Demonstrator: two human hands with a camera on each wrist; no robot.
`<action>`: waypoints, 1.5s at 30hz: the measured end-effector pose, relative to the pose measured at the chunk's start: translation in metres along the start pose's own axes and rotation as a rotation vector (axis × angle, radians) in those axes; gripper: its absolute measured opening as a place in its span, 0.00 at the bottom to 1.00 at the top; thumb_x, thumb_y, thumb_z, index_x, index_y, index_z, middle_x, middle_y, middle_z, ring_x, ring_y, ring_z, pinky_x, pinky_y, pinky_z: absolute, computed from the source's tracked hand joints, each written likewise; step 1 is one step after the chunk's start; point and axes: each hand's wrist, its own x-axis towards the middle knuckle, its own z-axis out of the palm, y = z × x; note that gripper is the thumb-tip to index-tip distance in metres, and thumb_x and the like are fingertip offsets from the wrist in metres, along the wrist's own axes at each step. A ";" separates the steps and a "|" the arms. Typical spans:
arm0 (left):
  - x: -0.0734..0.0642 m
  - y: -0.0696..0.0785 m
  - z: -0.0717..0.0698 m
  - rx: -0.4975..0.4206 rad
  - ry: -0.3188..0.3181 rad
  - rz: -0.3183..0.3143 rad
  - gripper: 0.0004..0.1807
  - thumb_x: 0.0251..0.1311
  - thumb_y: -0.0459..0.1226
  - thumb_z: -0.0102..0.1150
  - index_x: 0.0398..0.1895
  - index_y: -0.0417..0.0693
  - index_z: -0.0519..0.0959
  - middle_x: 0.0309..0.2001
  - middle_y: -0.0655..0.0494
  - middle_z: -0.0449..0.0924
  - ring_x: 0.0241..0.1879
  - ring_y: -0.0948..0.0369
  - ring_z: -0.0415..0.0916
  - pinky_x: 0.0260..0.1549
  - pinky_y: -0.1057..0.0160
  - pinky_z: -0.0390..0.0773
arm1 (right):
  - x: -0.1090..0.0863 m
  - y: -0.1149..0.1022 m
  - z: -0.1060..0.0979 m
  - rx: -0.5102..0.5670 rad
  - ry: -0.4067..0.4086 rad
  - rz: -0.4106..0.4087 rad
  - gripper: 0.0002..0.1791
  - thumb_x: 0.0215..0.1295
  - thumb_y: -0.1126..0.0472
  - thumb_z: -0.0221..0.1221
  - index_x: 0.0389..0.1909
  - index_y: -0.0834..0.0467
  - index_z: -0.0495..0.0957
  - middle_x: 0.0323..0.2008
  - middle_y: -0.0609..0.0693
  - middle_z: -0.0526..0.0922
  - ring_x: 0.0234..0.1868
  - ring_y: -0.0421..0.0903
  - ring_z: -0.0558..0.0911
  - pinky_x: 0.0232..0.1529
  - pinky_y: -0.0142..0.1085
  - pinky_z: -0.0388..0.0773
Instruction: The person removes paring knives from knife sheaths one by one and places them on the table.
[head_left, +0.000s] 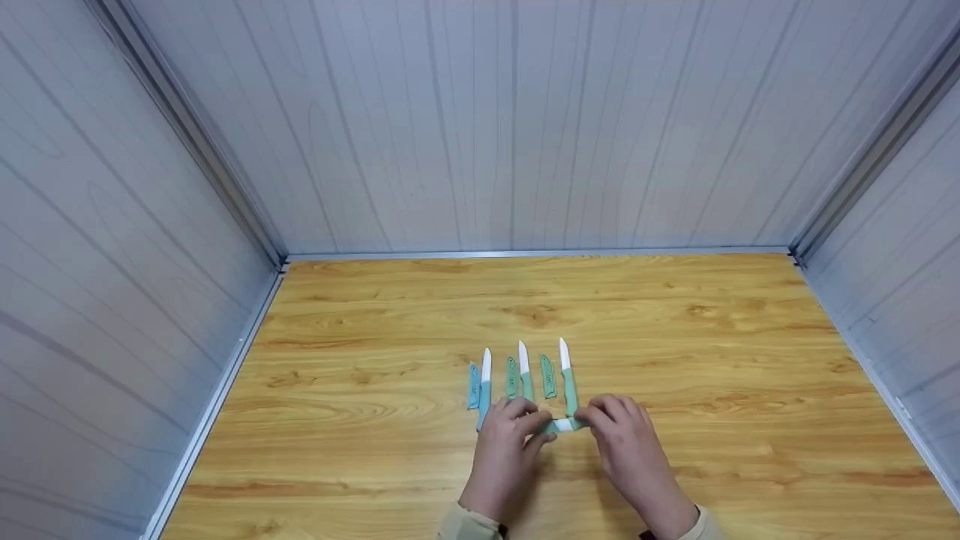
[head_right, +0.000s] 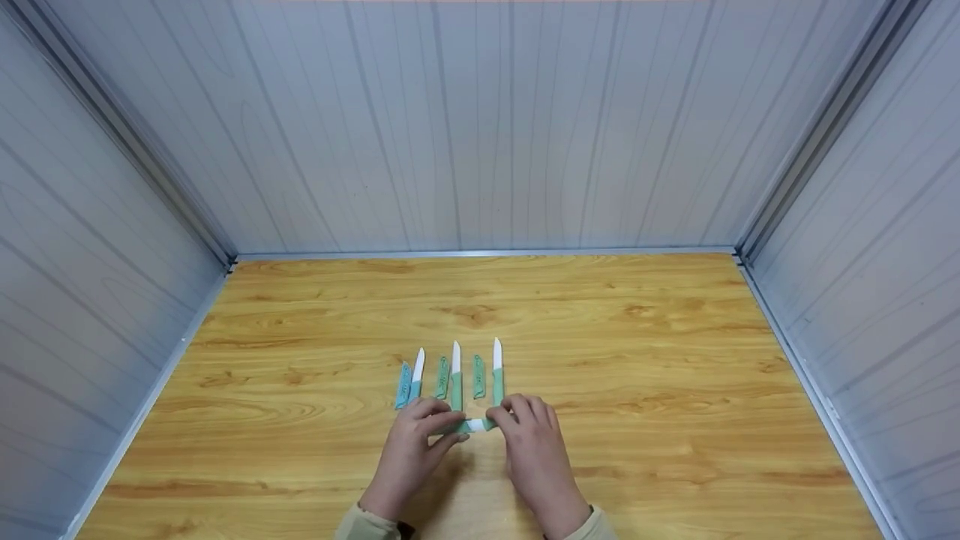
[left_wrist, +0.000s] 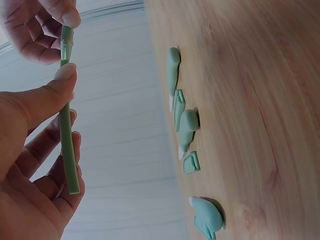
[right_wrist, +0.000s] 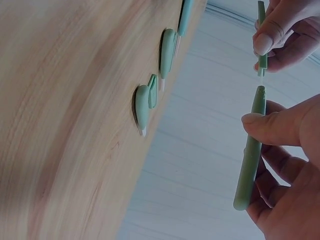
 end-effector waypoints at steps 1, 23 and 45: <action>0.000 0.000 0.000 -0.004 -0.002 -0.006 0.07 0.53 0.44 0.68 0.36 0.61 0.85 0.37 0.71 0.73 0.39 0.66 0.67 0.39 0.64 0.70 | 0.000 0.000 0.000 0.002 -0.003 0.001 0.17 0.51 0.74 0.67 0.37 0.50 0.82 0.39 0.44 0.76 0.42 0.47 0.74 0.40 0.43 0.71; -0.001 -0.001 -0.002 0.014 -0.001 0.001 0.07 0.54 0.45 0.67 0.36 0.62 0.85 0.37 0.71 0.73 0.40 0.66 0.67 0.42 0.62 0.70 | 0.001 0.001 -0.006 0.009 -0.024 0.023 0.15 0.54 0.73 0.65 0.38 0.51 0.82 0.41 0.45 0.77 0.43 0.48 0.74 0.43 0.45 0.70; -0.001 -0.005 -0.002 0.034 0.053 0.049 0.07 0.51 0.44 0.69 0.35 0.59 0.86 0.35 0.69 0.74 0.37 0.65 0.68 0.37 0.64 0.68 | 0.000 0.003 -0.007 -0.005 -0.002 0.017 0.17 0.51 0.75 0.67 0.37 0.51 0.82 0.39 0.45 0.76 0.41 0.47 0.73 0.42 0.45 0.72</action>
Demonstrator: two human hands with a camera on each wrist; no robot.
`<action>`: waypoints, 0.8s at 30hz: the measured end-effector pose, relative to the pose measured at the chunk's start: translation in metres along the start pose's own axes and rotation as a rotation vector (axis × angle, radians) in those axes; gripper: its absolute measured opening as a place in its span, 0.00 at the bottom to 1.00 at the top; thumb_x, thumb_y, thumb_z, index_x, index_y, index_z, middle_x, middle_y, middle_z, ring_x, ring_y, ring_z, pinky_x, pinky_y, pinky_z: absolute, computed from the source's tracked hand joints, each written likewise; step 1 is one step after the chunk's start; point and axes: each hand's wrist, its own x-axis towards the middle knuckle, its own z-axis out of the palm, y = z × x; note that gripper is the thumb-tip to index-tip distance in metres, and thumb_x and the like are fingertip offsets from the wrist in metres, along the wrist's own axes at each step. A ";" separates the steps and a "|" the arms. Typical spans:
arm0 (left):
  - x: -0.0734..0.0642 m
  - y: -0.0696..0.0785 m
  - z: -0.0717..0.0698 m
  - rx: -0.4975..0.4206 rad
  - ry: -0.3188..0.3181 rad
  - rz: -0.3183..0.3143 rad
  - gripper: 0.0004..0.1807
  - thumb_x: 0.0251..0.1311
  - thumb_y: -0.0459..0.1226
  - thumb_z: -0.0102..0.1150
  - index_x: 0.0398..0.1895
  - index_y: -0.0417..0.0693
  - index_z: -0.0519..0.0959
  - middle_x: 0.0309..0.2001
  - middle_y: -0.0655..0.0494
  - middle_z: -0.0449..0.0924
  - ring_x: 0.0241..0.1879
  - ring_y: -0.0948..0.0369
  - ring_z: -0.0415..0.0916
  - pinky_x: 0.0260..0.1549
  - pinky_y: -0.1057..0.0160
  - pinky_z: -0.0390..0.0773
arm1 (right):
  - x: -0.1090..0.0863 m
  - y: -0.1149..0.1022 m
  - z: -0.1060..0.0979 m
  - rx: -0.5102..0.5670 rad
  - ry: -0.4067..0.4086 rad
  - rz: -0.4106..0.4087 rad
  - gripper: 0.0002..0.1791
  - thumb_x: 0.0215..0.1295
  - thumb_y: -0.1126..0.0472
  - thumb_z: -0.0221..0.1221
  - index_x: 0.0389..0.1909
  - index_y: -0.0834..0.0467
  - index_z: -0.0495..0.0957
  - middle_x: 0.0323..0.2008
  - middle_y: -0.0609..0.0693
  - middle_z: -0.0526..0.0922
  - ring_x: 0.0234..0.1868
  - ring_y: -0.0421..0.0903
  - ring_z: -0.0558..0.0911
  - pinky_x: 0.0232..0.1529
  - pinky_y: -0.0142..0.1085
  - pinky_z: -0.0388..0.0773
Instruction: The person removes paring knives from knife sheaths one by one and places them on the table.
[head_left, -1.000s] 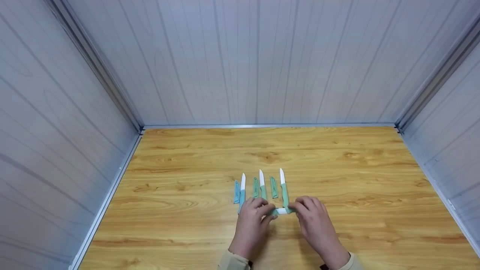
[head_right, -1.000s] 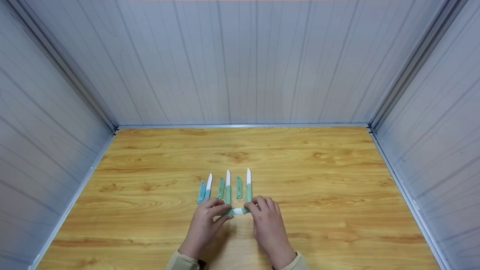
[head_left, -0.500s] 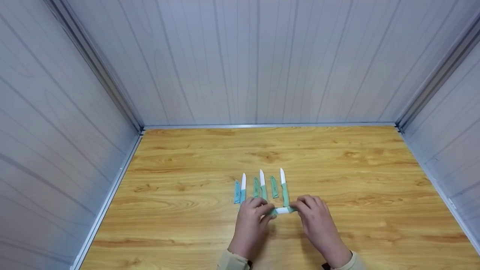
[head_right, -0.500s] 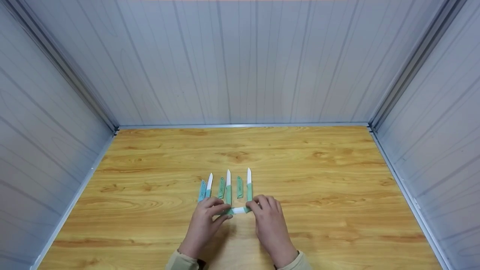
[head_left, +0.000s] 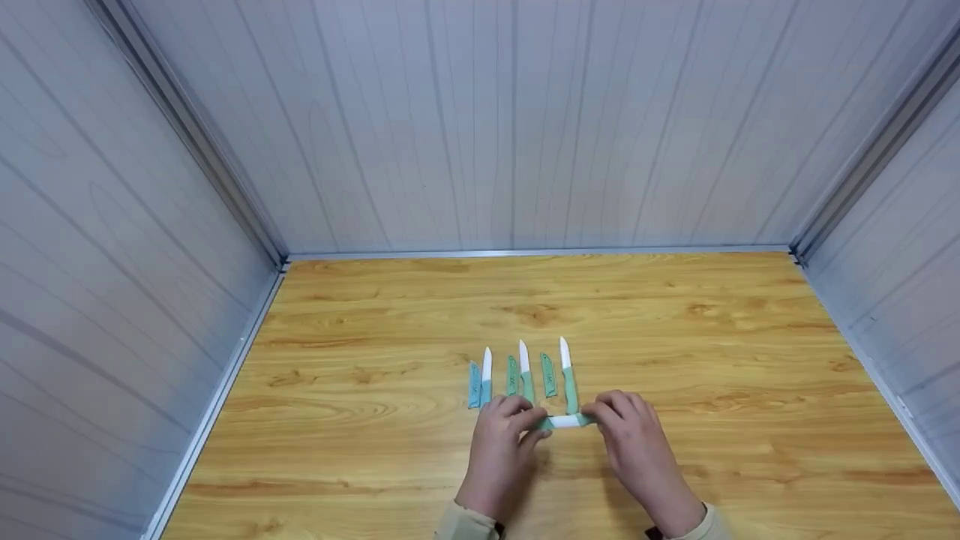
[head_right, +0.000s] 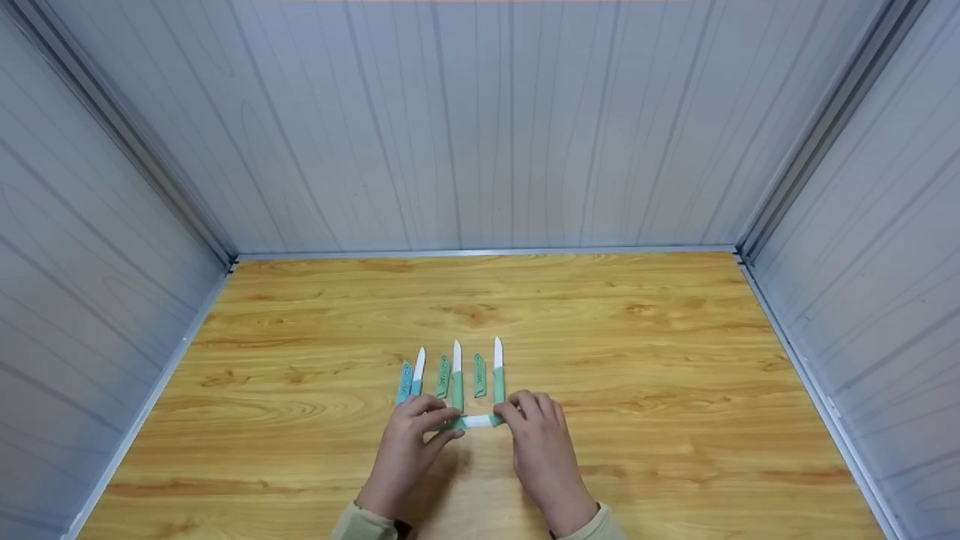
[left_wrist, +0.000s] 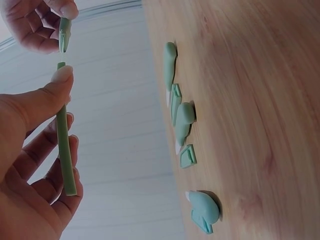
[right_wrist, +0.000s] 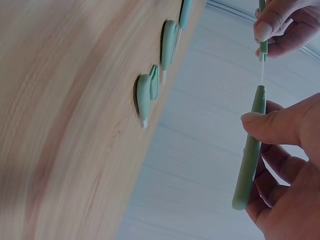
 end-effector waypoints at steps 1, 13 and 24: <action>0.000 0.000 0.000 -0.001 0.000 -0.004 0.08 0.51 0.44 0.69 0.35 0.59 0.86 0.35 0.70 0.74 0.37 0.66 0.67 0.37 0.64 0.68 | 0.000 0.000 0.000 0.000 0.001 0.001 0.17 0.51 0.75 0.67 0.37 0.51 0.82 0.39 0.44 0.76 0.41 0.47 0.73 0.42 0.45 0.72; -0.001 -0.004 -0.001 -0.010 0.003 -0.034 0.09 0.50 0.44 0.70 0.36 0.58 0.87 0.36 0.69 0.74 0.37 0.66 0.68 0.38 0.64 0.69 | -0.002 0.005 -0.003 -0.011 -0.006 0.017 0.17 0.52 0.74 0.67 0.37 0.49 0.82 0.40 0.43 0.76 0.41 0.47 0.74 0.40 0.44 0.71; -0.005 -0.016 -0.002 -0.010 0.100 0.022 0.09 0.49 0.42 0.71 0.35 0.53 0.86 0.36 0.64 0.75 0.38 0.63 0.71 0.39 0.62 0.73 | -0.004 0.011 -0.005 -0.030 -0.009 0.073 0.16 0.53 0.74 0.67 0.37 0.50 0.81 0.39 0.44 0.76 0.42 0.48 0.74 0.44 0.47 0.71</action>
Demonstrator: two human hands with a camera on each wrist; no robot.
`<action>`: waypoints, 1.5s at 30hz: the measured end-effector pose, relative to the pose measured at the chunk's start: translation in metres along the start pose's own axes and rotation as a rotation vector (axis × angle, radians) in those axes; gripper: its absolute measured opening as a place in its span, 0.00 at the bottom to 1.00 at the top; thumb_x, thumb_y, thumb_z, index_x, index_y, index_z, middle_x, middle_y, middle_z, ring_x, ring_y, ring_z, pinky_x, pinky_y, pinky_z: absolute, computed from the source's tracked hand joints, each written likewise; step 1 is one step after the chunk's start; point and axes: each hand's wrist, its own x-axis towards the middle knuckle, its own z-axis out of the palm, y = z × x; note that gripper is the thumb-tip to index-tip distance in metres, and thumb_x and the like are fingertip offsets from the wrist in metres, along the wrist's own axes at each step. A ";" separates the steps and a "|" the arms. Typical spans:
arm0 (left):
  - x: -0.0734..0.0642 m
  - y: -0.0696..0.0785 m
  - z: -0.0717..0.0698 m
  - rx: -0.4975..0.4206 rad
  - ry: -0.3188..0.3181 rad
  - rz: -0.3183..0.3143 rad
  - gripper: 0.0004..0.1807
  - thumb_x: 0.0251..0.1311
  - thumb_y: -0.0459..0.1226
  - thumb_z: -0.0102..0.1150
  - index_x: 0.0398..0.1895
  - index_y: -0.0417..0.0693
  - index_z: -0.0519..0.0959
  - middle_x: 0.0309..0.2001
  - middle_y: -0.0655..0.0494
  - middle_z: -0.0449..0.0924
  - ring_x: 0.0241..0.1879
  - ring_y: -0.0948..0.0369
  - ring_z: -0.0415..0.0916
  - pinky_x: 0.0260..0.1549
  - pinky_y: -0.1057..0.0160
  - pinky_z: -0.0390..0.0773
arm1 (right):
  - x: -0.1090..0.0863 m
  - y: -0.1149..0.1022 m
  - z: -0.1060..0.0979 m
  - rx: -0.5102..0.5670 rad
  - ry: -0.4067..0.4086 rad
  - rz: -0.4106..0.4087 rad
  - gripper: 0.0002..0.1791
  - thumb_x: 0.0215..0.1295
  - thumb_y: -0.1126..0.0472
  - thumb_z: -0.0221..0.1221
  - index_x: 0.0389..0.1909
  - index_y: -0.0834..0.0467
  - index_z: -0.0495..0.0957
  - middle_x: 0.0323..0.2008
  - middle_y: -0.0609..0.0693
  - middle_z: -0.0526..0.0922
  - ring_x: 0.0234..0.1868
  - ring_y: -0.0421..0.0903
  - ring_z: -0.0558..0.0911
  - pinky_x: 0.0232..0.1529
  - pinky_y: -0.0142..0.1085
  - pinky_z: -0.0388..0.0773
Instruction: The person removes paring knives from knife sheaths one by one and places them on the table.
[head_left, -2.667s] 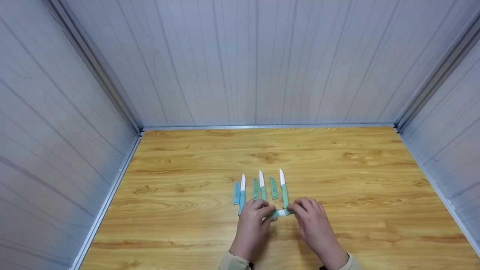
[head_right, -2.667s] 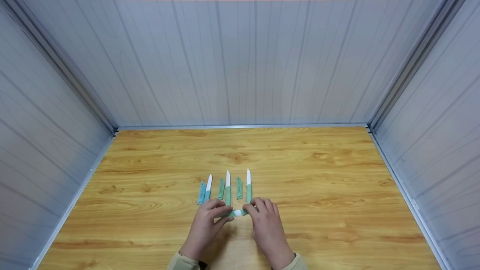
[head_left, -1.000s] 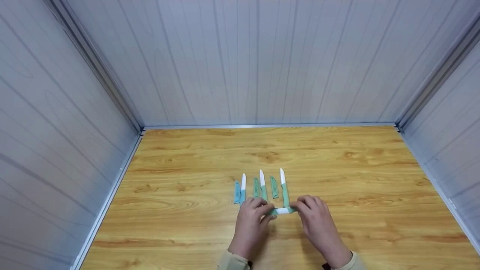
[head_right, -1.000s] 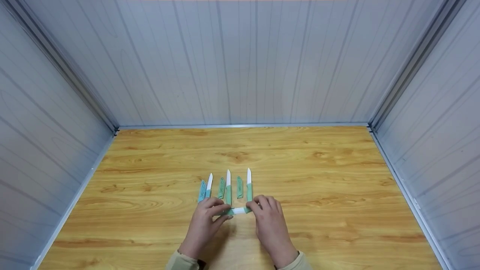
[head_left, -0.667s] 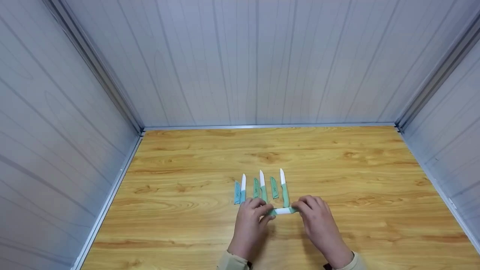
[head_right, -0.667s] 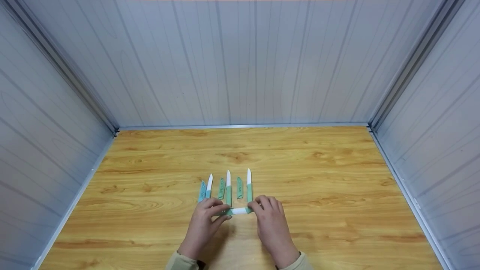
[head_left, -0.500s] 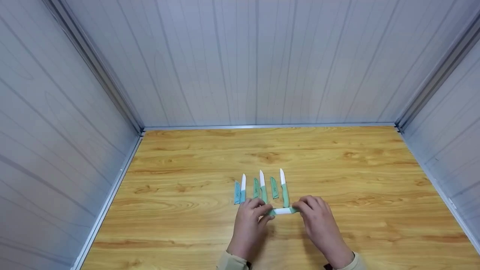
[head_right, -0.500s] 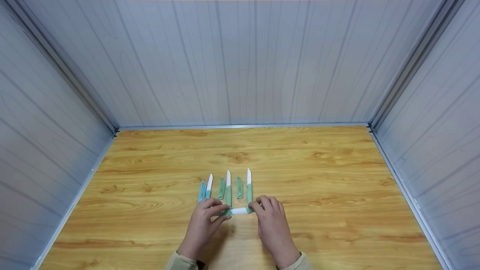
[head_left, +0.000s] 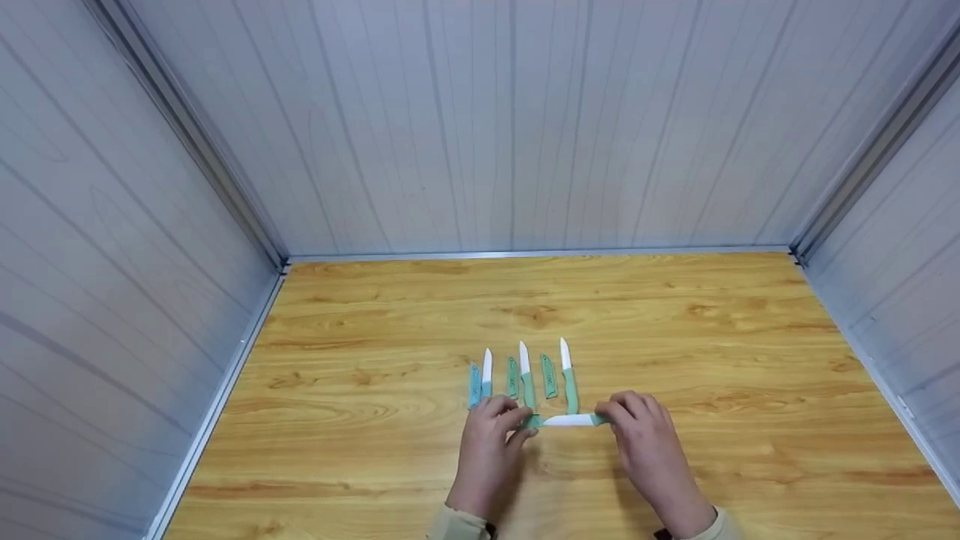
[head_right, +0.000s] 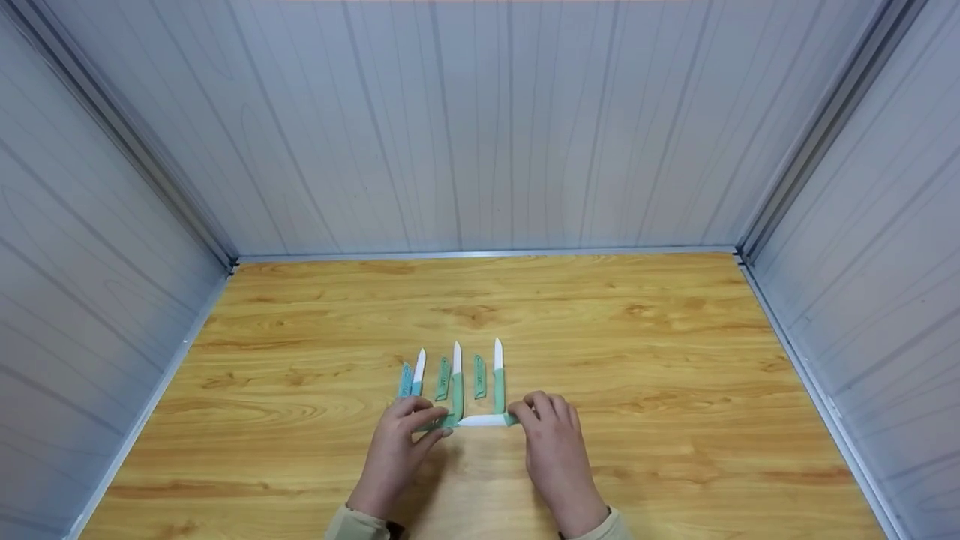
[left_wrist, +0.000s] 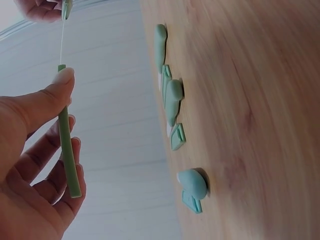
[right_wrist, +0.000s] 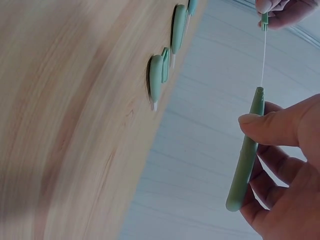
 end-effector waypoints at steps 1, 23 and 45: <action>0.000 0.000 0.000 -0.006 0.002 -0.001 0.09 0.49 0.41 0.71 0.35 0.53 0.86 0.36 0.64 0.75 0.38 0.63 0.71 0.39 0.62 0.73 | 0.000 0.000 0.000 0.001 0.000 0.003 0.16 0.53 0.74 0.67 0.37 0.50 0.82 0.39 0.44 0.76 0.42 0.48 0.74 0.44 0.47 0.71; -0.003 0.001 -0.003 -0.307 -0.164 -0.239 0.11 0.53 0.35 0.68 0.42 0.49 0.86 0.38 0.65 0.73 0.39 0.65 0.74 0.37 0.68 0.77 | -0.005 -0.005 0.007 0.057 -0.061 0.063 0.17 0.53 0.74 0.66 0.41 0.53 0.84 0.39 0.43 0.75 0.40 0.45 0.74 0.43 0.43 0.73; -0.009 -0.002 0.001 -0.431 -0.228 -0.220 0.16 0.56 0.24 0.62 0.43 0.51 0.83 0.39 0.65 0.79 0.42 0.67 0.76 0.43 0.70 0.77 | -0.002 -0.011 0.007 0.170 -0.173 0.226 0.22 0.54 0.71 0.66 0.49 0.53 0.76 0.43 0.45 0.78 0.45 0.43 0.79 0.42 0.42 0.80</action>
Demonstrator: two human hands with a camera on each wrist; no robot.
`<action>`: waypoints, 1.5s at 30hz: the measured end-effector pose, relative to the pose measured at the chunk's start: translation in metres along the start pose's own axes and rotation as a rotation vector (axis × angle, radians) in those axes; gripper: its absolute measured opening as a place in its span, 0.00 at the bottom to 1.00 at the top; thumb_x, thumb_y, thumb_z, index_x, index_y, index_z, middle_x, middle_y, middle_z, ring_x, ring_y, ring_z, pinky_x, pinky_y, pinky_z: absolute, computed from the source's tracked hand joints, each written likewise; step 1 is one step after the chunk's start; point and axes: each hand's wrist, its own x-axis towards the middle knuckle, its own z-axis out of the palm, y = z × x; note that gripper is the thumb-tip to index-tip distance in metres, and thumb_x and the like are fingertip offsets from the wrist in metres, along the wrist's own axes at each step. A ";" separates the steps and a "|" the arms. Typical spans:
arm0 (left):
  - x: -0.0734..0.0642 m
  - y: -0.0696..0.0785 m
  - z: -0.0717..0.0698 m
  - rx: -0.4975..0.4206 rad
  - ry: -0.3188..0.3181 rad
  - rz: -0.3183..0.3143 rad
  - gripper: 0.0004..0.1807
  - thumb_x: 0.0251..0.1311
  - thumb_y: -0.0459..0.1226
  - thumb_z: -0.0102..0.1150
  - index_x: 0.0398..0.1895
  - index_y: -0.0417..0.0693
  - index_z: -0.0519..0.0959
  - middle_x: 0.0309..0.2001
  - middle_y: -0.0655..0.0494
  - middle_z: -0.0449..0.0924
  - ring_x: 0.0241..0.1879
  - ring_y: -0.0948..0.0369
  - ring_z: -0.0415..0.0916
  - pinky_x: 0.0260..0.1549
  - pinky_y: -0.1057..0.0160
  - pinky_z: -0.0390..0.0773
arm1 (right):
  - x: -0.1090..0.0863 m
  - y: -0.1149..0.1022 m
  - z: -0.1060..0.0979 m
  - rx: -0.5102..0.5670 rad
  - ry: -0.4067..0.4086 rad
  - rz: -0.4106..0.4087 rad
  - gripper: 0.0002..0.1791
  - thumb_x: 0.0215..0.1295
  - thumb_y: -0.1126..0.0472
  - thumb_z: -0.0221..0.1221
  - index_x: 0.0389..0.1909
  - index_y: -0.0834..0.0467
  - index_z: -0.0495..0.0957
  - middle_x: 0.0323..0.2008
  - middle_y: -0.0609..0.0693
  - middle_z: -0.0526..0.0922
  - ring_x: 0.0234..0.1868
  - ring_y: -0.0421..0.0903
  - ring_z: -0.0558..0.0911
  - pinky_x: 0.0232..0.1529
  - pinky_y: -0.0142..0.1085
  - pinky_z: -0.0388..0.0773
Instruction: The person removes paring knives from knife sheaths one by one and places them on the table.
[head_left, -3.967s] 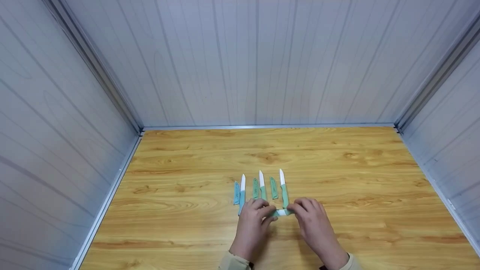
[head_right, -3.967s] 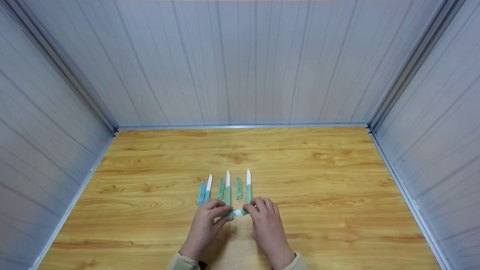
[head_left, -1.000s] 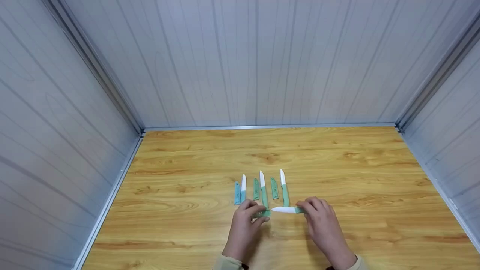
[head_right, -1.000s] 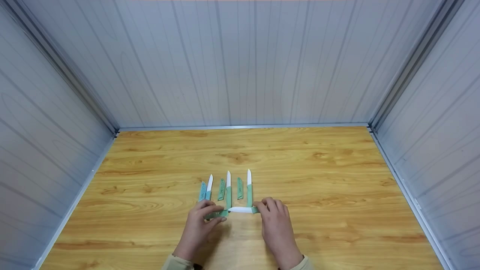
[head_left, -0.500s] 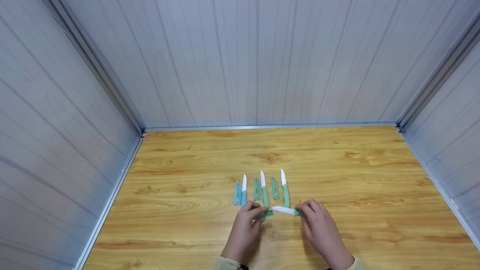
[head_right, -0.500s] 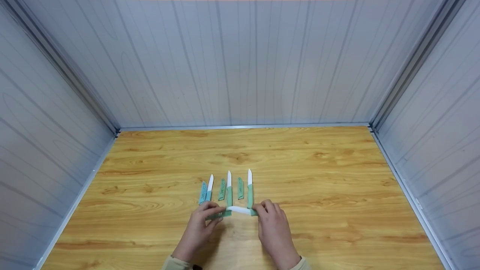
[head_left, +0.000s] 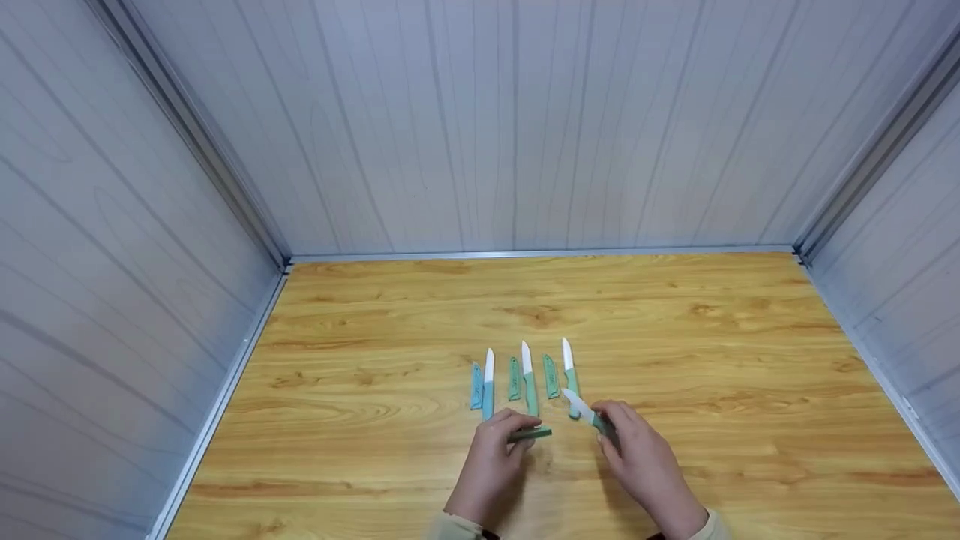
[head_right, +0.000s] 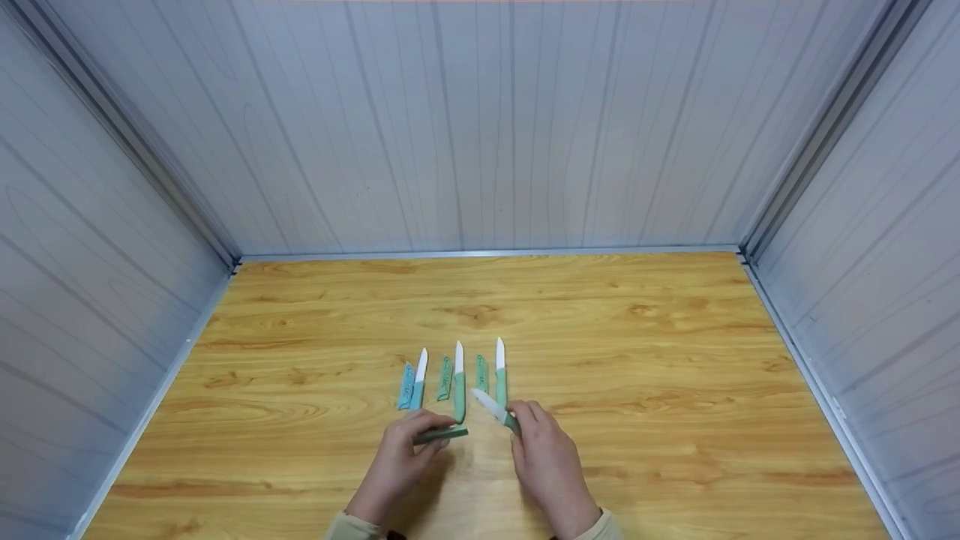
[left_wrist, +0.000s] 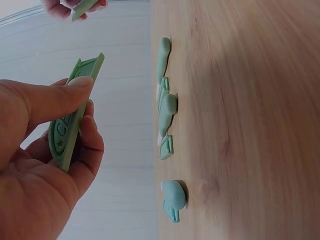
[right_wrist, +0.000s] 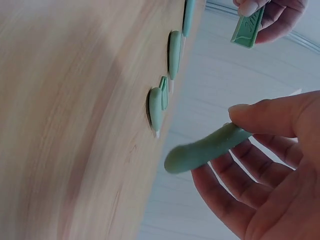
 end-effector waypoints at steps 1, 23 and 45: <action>0.000 0.000 0.000 0.001 0.000 0.011 0.16 0.56 0.24 0.62 0.43 0.51 0.83 0.39 0.65 0.79 0.41 0.67 0.77 0.42 0.69 0.78 | 0.000 0.000 0.000 0.003 -0.007 0.006 0.22 0.54 0.71 0.67 0.50 0.53 0.76 0.44 0.45 0.78 0.46 0.43 0.80 0.43 0.42 0.80; 0.000 -0.005 0.002 -0.114 0.035 -0.018 0.07 0.50 0.27 0.69 0.28 0.48 0.86 0.30 0.64 0.80 0.33 0.66 0.78 0.34 0.66 0.80 | 0.006 0.003 -0.002 0.411 -0.173 0.186 0.20 0.55 0.70 0.66 0.47 0.60 0.72 0.36 0.51 0.77 0.35 0.46 0.80 0.30 0.33 0.79; 0.000 -0.005 0.004 -0.247 -0.023 -0.178 0.12 0.53 0.24 0.64 0.41 0.39 0.79 0.37 0.53 0.82 0.36 0.63 0.80 0.36 0.66 0.80 | 0.008 0.004 0.006 0.528 -0.212 0.274 0.19 0.57 0.68 0.66 0.48 0.64 0.73 0.38 0.54 0.77 0.35 0.48 0.80 0.30 0.35 0.81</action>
